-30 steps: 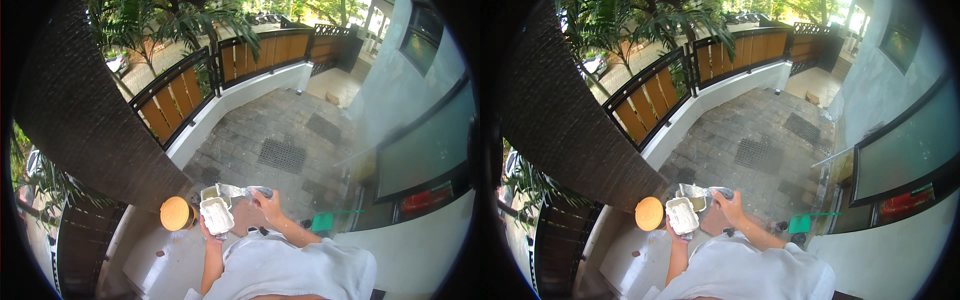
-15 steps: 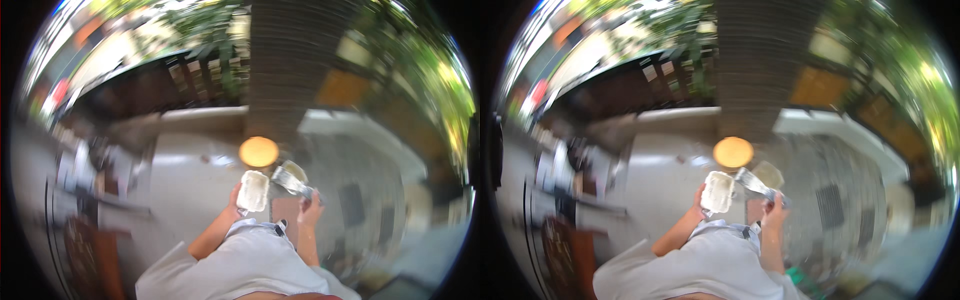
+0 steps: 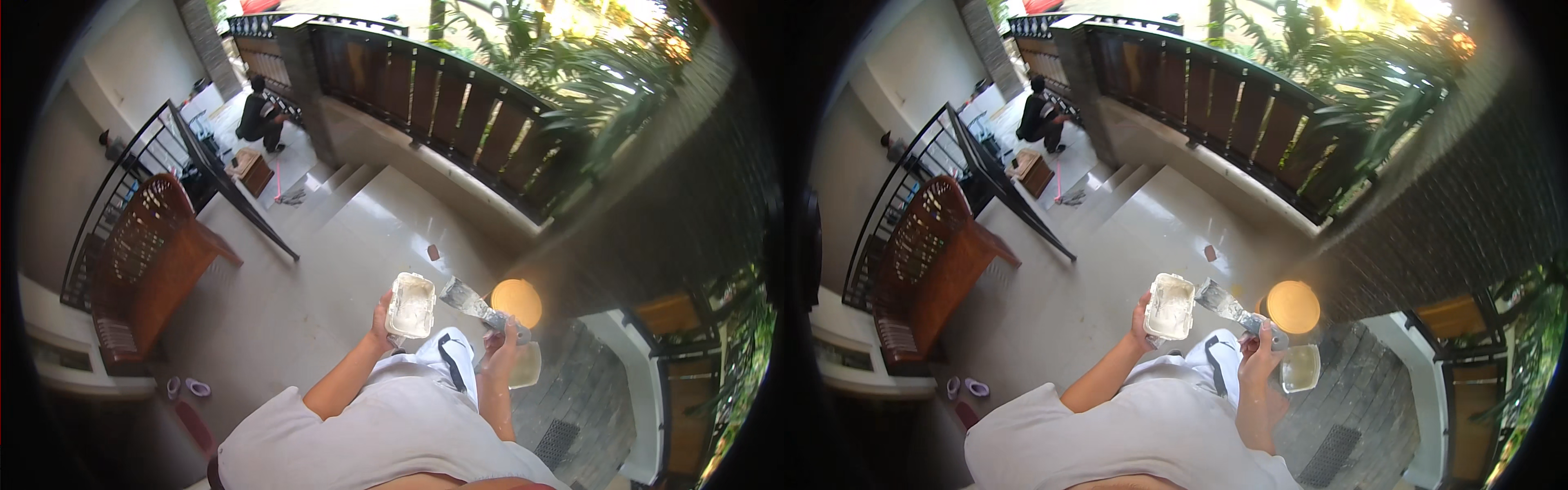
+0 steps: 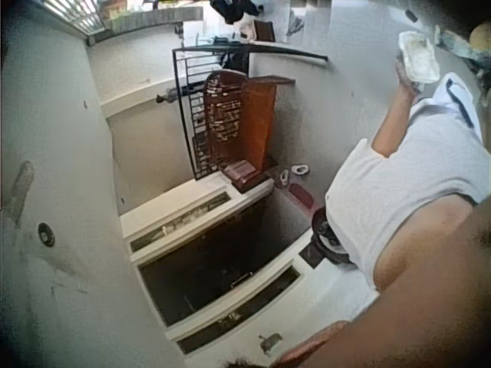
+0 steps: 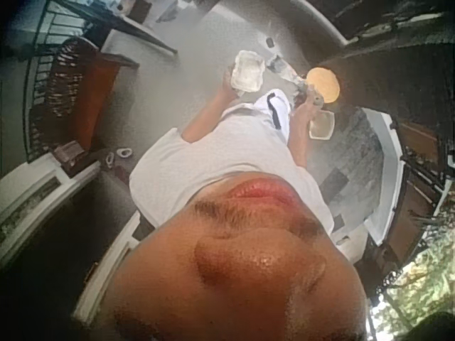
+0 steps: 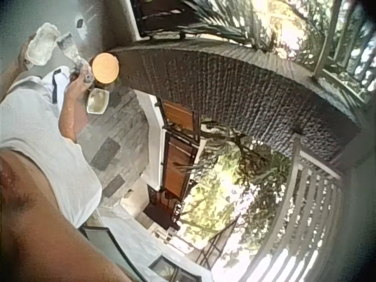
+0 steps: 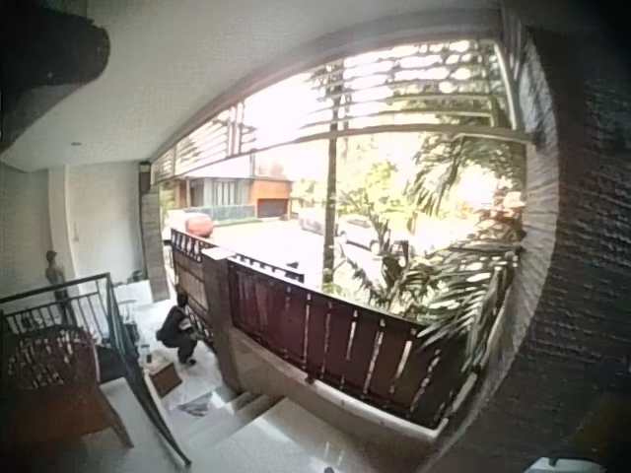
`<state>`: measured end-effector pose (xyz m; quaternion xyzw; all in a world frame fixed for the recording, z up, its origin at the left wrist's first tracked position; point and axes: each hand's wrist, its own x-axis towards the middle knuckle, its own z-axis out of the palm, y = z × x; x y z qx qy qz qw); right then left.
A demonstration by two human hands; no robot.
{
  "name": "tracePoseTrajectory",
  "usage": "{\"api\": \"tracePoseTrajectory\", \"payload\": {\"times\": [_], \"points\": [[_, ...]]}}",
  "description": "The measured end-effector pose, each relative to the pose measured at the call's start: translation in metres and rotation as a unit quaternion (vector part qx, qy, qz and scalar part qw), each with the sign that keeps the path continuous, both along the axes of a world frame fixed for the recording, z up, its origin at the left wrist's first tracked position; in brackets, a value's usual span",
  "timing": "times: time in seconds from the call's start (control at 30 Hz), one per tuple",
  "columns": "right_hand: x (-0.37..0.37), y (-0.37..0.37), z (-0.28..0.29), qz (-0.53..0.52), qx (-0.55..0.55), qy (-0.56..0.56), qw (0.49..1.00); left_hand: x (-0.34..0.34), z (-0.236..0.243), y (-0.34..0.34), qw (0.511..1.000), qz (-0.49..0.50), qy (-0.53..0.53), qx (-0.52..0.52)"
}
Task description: The person holds a container of putty and a putty knife, applies putty onto a wall using the putty knife, and then handles a piece of sandpaper.
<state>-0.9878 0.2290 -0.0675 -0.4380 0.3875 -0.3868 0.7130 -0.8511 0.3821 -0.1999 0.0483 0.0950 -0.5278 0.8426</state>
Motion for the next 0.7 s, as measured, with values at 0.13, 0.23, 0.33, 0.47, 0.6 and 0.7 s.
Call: {"api": "tracePoseTrajectory", "payload": {"times": [0.13,0.23,0.33,0.47,0.6,0.7], "points": [[0.023,-0.029,-0.016,0.063,-0.025,0.032,0.997,0.011,-0.020,-0.020,1.000,0.010,0.014,0.004],[0.048,-0.065,-0.040,0.112,0.030,0.037,0.993,0.017,-0.031,-0.046,0.997,0.021,0.031,0.062],[0.094,-0.104,-0.055,0.133,0.094,0.001,0.987,0.042,-0.047,-0.071,0.995,0.026,0.030,0.096],[0.162,-0.166,-0.043,0.206,0.063,-0.026,0.976,0.096,-0.038,-0.120,0.990,0.073,0.004,0.121],[0.212,-0.218,-0.021,0.243,0.003,-0.035,0.969,0.138,-0.013,-0.174,0.990,0.126,-0.004,0.062],[0.250,-0.239,-0.014,0.235,-0.003,-0.037,0.971,0.165,0.006,-0.193,0.987,0.158,0.002,0.042]]}}
